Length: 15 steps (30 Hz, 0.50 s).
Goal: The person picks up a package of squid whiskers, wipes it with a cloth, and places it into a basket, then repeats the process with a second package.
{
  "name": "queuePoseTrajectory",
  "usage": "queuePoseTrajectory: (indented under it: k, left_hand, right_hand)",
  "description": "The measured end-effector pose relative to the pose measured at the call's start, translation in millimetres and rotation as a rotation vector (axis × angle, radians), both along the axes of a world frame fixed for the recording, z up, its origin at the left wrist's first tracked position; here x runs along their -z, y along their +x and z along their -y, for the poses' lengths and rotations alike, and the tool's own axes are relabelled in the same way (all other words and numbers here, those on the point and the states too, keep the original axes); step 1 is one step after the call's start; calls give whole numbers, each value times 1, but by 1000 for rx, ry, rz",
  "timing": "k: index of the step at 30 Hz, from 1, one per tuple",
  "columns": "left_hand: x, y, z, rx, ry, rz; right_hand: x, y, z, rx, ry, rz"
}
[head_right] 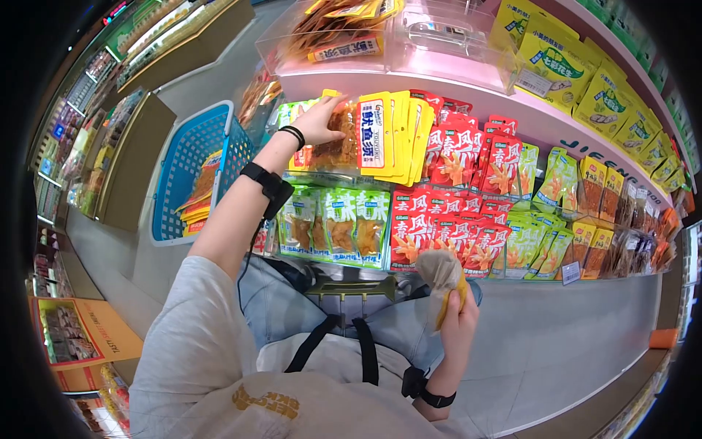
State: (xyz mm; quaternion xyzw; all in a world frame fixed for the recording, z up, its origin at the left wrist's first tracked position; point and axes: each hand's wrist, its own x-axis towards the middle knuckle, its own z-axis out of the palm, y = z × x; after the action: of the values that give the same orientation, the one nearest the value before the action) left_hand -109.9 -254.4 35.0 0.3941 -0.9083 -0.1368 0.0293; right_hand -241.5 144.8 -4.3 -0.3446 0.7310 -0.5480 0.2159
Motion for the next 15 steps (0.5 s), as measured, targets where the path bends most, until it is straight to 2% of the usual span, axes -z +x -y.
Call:
queuePoseTrajectory:
  k: [2,4,5,6,8,10,12,14,15]
  left_hand:
    - [-3,8,0,5,-185,-60]
    - [-22,22,-3,35,-238,-96]
    - [-33,32,-6,142,-147,-222]
    - [-40,41,-12,205,-87,-164]
    - [-54,60,-23,241,-185,-149]
    - [-81,79,-45,107,-238,-435]
    - [-97,101,-57,38,-348,-898]
    - [-106,118,-88,-98,-2,-1339]
    - [-94,126,-102,-123,246,-1605]
  right_hand:
    - [0,-2,-4,9,15,-14]
    - [2,-3,-5,14,30,-23]
    - [3,-6,-5,-3,26,-26]
    - [4,-7,-4,-22,22,-29]
    - [4,-6,0,-4,22,5]
    - [1,-6,6,14,23,37]
    - [-4,-3,12,15,-49,73]
    - [-8,1,17,10,-78,90]
    - [-8,3,19,6,-111,105]
